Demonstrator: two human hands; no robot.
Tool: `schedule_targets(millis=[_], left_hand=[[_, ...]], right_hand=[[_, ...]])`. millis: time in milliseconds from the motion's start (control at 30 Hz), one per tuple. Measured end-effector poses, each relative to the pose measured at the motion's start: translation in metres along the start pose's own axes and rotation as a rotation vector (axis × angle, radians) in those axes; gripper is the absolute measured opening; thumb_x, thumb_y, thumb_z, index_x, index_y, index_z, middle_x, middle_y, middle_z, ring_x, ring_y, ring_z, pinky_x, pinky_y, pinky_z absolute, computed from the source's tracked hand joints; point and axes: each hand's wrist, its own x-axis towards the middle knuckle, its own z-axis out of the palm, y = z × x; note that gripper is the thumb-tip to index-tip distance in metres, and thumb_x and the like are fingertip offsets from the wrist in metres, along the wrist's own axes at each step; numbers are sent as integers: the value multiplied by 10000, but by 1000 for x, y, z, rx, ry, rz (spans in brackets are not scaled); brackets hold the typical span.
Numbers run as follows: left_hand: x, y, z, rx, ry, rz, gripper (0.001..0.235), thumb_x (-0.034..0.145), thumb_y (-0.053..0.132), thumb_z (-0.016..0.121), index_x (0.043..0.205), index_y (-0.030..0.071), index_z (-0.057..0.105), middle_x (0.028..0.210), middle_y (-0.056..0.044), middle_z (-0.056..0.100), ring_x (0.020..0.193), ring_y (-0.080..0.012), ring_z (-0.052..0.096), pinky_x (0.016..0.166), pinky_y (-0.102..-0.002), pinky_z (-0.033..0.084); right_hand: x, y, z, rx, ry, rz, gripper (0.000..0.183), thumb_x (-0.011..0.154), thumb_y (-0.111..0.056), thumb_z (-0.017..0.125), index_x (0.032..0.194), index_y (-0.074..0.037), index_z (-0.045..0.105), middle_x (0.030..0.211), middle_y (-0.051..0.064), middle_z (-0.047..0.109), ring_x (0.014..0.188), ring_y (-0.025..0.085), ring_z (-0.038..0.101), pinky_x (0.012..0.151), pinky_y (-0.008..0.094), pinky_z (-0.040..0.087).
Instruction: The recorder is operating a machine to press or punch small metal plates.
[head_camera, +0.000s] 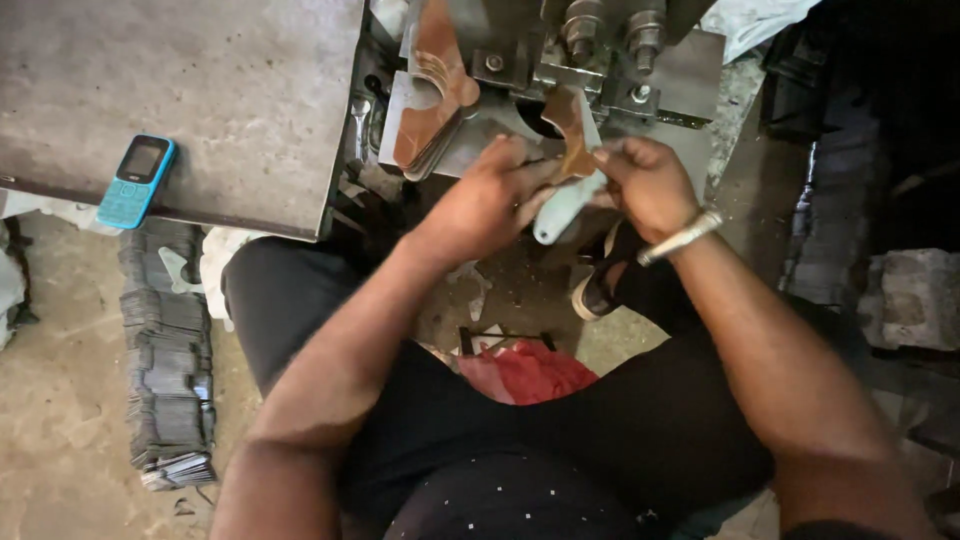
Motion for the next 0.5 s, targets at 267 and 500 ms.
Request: schedule_targets(millis=[267, 500], left_hand=[[6, 5, 54, 176, 179, -8, 346, 966, 153, 710, 1284, 24, 661, 1182, -156, 601, 1097, -351, 566, 1003, -430, 491], [7, 3, 52, 659, 85, 181, 384, 907, 179, 715, 1227, -18, 636, 1266, -106, 620, 1099, -310, 569, 1000, -413, 497]], right_hand=[[-29, -21, -80, -390, 429, -67, 163, 1025, -110, 660, 1112, 9, 728, 982, 87, 748, 745, 170, 723, 583, 299, 614], [58, 2, -123, -442, 544, -207, 148, 951, -157, 801, 1023, -29, 787, 886, 125, 761, 682, 196, 707, 564, 322, 596]])
